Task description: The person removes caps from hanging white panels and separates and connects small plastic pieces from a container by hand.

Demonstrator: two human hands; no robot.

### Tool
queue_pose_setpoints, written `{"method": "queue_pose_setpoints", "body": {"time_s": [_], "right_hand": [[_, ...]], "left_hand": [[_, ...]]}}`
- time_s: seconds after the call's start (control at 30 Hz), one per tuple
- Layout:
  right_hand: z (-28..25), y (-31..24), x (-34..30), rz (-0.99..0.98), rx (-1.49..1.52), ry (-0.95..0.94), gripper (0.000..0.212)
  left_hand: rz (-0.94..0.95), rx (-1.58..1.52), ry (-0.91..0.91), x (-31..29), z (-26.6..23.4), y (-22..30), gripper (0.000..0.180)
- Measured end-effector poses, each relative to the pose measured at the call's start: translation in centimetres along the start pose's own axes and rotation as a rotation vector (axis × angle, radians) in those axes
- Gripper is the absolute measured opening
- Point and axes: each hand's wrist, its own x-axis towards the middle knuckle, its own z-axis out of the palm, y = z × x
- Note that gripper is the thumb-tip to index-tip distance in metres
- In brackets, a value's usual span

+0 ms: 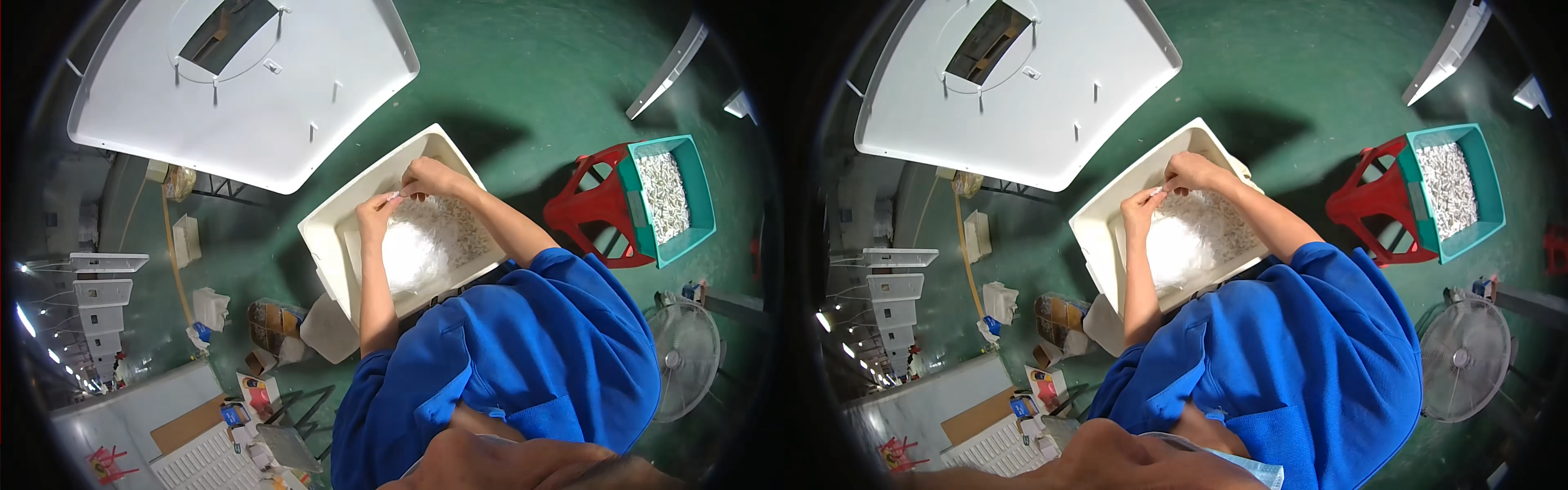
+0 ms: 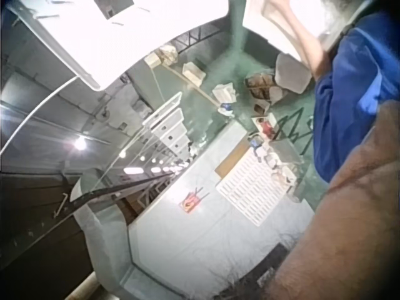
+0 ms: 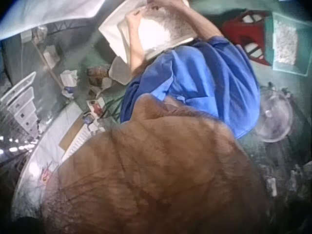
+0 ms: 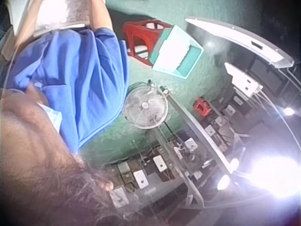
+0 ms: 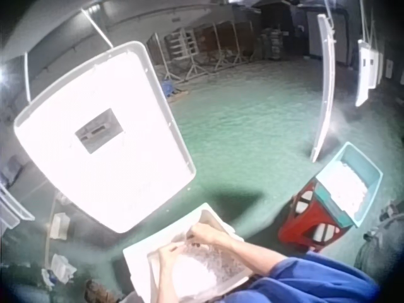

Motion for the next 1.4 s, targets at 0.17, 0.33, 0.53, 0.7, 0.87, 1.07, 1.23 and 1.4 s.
{"method": "queue_pose_setpoints", "body": {"time_s": [0.17,0.33,0.53,0.7,0.87,1.07,1.23,1.4], "right_hand": [[0.1,0.1,0.2,-0.023,0.063,0.002,0.022],[-0.1,0.4,0.4,0.051,0.355,0.027,0.047],[0.3,0.6,0.5,0.07,0.461,-0.122,0.052],[0.2,1.1,0.5,0.081,0.526,-0.249,0.052],[0.3,1.0,0.6,0.056,0.57,-0.274,0.054],[0.5,0.6,0.5,0.071,0.662,-0.274,0.049],[0.7,0.9,0.5,0.038,0.678,-0.289,0.039],[0.5,0.8,0.5,0.043,0.693,-0.297,0.037]], "left_hand": [[-0.031,0.108,-0.005,0.3,-0.1,-0.3,0.014],[0.09,0.053,0.083,0.3,0.5,0.9,0.013],[0.261,-0.01,0.068,0.1,0.9,2.2,0.008],[0.245,-0.129,0.057,-0.1,1.6,2.8,0.007],[0.307,0.067,0.076,0.2,1.0,2.3,0.011],[0.449,0.223,0.094,0.5,0.8,2.5,0.017],[0.383,0.214,0.032,0.4,0.8,2.7,0.018],[0.36,0.2,0.03,0.5,1.0,2.2,0.018]]}}
